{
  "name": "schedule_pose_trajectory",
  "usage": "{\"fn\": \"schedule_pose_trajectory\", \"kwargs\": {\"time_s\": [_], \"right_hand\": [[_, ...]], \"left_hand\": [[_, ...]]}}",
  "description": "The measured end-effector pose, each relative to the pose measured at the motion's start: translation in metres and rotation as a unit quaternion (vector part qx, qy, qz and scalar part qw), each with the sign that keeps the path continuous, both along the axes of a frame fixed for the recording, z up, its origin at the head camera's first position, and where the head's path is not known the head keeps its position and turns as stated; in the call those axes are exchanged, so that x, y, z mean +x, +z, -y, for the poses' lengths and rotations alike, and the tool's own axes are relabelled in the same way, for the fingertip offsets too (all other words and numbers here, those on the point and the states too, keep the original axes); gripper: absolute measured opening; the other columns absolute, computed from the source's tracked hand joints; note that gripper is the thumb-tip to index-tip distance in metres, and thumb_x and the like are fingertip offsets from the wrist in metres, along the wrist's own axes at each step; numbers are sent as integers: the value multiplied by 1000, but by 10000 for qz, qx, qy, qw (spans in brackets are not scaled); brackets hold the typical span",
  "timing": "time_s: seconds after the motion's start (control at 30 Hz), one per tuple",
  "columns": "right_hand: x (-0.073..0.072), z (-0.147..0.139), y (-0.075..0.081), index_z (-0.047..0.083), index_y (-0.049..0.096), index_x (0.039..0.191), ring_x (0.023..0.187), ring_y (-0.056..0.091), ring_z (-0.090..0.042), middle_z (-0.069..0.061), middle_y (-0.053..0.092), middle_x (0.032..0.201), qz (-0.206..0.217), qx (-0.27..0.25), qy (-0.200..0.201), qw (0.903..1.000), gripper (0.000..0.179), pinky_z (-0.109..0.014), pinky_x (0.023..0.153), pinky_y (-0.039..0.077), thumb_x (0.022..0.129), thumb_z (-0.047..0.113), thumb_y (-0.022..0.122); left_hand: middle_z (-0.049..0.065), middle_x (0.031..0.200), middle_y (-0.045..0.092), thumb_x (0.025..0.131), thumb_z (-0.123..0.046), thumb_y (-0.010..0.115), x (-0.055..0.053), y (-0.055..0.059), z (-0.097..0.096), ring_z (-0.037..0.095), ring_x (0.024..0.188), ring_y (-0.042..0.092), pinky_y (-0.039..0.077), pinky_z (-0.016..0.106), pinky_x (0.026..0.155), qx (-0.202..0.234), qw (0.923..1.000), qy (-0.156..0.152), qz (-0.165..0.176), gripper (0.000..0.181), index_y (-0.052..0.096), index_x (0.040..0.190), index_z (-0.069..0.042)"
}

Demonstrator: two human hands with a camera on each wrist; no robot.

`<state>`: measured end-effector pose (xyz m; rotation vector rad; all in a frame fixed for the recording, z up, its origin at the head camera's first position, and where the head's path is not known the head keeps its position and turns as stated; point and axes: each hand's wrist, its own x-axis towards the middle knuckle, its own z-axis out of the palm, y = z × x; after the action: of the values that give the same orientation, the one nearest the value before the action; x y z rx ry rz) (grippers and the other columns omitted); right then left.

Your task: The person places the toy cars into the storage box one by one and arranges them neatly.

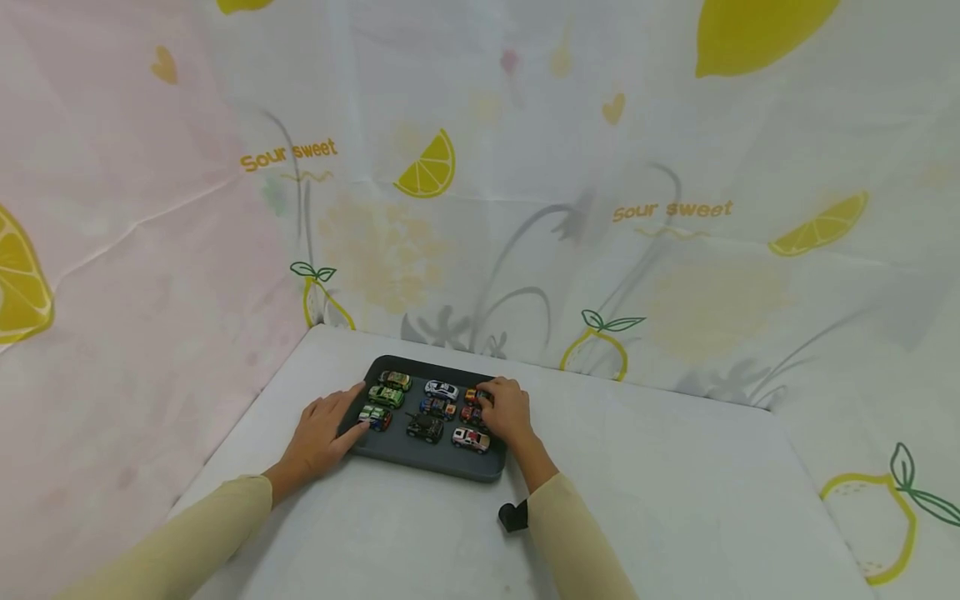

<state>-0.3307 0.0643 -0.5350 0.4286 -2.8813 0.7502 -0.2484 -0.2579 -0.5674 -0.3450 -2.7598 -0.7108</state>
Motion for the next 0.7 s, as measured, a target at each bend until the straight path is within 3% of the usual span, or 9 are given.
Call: {"fn": "schedule_pose_trajectory", "kwargs": {"time_s": [0.57, 0.7], "right_hand": [[1, 0, 1, 15, 74, 116, 109, 60, -29, -8, 69, 119, 51, 108, 10, 9999, 24, -51, 88, 47, 96, 16, 61], [1, 0, 2, 14, 74, 116, 107, 61, -29, -8, 70, 117, -65, 89, 40, 9999, 24, -51, 87, 47, 96, 22, 61]], "left_hand": [[20, 147, 47, 98, -42, 55, 0, 0, 0, 41, 136, 40, 20, 65, 110, 29, 10000, -13, 47, 67, 31, 155, -17], [20, 146, 48, 97, -41, 56, 0, 1, -1, 41, 135, 41, 20, 66, 109, 52, 10000, -22, 2, 67, 32, 155, -16]]}}
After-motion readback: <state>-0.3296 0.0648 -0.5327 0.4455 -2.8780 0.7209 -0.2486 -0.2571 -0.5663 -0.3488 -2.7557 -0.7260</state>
